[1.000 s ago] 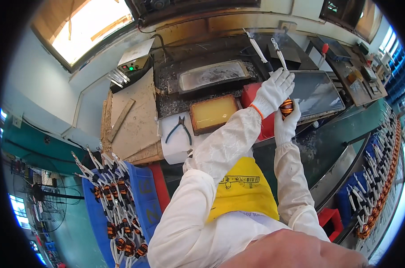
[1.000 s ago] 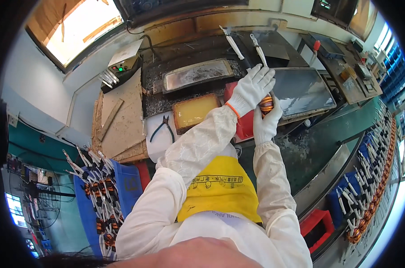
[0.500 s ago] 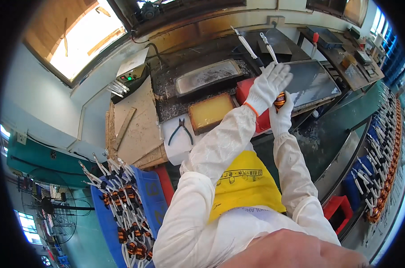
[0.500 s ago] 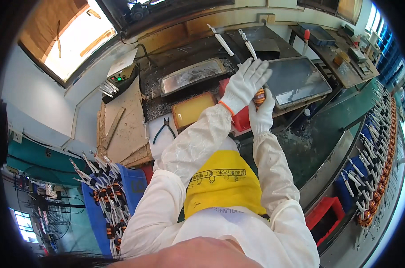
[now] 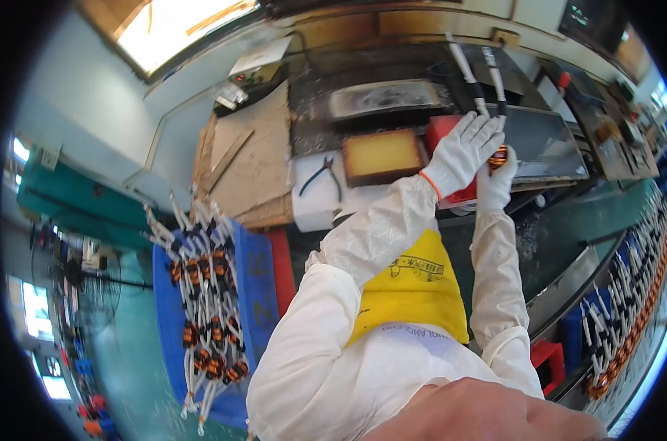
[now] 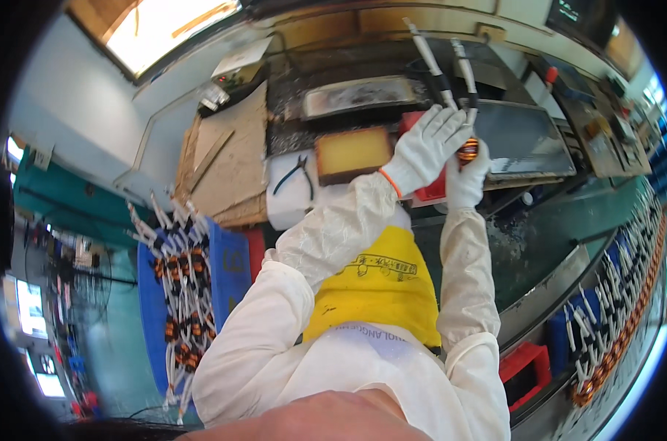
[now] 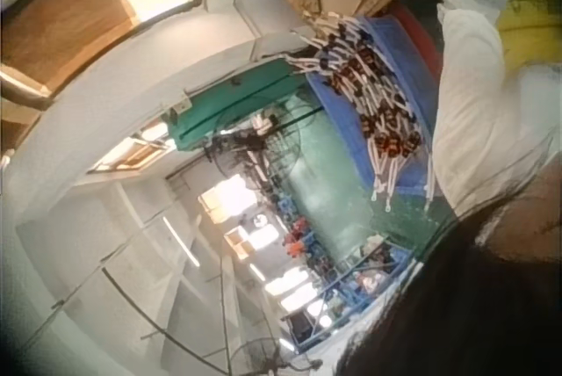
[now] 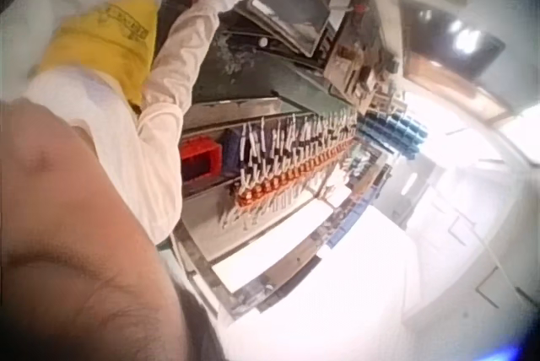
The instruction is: Tinning the wire ends of electrical coils using a solder pot in a fabrication facility.
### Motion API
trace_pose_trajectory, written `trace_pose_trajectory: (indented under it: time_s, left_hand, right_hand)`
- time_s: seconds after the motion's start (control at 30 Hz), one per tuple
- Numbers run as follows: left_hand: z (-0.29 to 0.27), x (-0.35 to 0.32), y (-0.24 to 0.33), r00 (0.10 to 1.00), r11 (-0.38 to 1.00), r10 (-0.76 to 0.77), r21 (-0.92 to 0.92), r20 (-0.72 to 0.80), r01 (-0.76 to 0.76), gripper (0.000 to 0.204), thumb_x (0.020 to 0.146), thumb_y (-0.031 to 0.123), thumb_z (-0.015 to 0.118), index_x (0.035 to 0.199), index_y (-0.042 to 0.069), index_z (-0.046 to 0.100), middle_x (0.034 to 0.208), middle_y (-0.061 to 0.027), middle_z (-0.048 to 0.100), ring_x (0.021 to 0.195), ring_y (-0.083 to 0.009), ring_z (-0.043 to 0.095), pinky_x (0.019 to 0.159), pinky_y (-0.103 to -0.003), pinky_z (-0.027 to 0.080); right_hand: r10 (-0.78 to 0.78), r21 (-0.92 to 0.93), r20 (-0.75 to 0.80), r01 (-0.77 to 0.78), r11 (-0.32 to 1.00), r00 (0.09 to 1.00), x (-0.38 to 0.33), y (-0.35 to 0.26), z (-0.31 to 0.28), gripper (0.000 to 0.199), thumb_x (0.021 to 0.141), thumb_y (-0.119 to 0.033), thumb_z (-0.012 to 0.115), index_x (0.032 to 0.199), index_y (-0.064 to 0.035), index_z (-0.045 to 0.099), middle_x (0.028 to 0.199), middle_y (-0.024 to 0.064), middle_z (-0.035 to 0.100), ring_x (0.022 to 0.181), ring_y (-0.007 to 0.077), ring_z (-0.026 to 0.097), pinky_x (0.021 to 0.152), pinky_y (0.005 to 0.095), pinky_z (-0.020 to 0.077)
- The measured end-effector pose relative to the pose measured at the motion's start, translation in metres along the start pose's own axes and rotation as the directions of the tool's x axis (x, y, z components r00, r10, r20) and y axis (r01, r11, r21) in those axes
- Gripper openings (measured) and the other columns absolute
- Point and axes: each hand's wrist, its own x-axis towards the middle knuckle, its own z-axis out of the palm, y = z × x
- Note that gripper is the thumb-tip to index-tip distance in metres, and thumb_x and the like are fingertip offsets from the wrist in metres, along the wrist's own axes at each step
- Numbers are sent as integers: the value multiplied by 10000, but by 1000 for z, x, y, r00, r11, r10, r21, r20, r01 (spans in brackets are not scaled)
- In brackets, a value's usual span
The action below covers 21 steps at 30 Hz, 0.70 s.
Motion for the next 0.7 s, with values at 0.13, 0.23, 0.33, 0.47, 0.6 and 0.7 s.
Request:
trace_pose_trajectory:
  time_s: [0.13, 0.23, 0.33, 0.47, 0.6, 0.7]
  left_hand:
    - [-20, -85, -9, 958, 957, -285, -53, 40, 286, 564, 806, 134, 598, 1362, 95, 517, 1416, -168, 505, 1338, -352, 456, 1171, -476, 298]
    - [-42, -178, -35, 802, 800, -595, -52, 56, 598, 575, 818, 139, 628, 1371, 63, 491, 1393, -188, 510, 1315, -389, 457, 1146, -499, 317]
    - [-70, -270, -61, 586, 578, -809, 127, -38, 806, 541, 856, 147, 621, 1367, 33, 487, 1388, -219, 500, 1310, -399, 446, 1132, -495, 326]
    - [-115, -391, -64, 366, 342, -920, 172, -137, 924, 554, 869, 174, 626, 1376, 18, 465, 1374, -226, 495, 1307, -404, 434, 1140, -490, 315]
    - [-144, -459, -27, 361, 361, -928, 435, 86, 825, 625, 837, 187, 664, 1390, 10, 433, 1429, -235, 432, 1331, -424, 397, 1156, -506, 296]
    - [-156, -471, -13, 390, 512, -858, 598, 333, 616, 580, 793, 212, 710, 1316, 45, 522, 1488, -243, 357, 1365, -443, 354, 1171, -527, 274]
  right_hand:
    - [82, -12, 20, -82, 997, 996, 1, -8, -1, 663, 862, -174, 769, 1393, -3, 412, 1270, 218, 511, 1143, 337, 554, 995, 399, 444]
    - [91, 61, 50, -94, 994, 995, -3, -1, 6, 668, 856, -181, 778, 1382, 13, 415, 1269, 215, 508, 1138, 322, 556, 987, 397, 446]
    - [57, 31, 38, -59, 998, 998, -3, 8, 7, 657, 842, -144, 790, 1357, 41, 425, 1244, 198, 513, 1111, 296, 561, 978, 381, 453]
    - [129, 31, 59, -131, 991, 990, -1, -9, 7, 663, 864, -157, 777, 1384, 28, 410, 1272, 183, 528, 1117, 268, 570, 986, 361, 455]
    - [129, -32, 35, -128, 991, 991, 4, 6, 5, 697, 856, -195, 790, 1396, 23, 407, 1286, 182, 527, 1128, 265, 572, 989, 355, 456]
    - [175, -28, 12, -174, 984, 985, 2, -8, 6, 682, 861, -170, 781, 1396, 22, 403, 1280, 177, 530, 1117, 245, 573, 984, 345, 457]
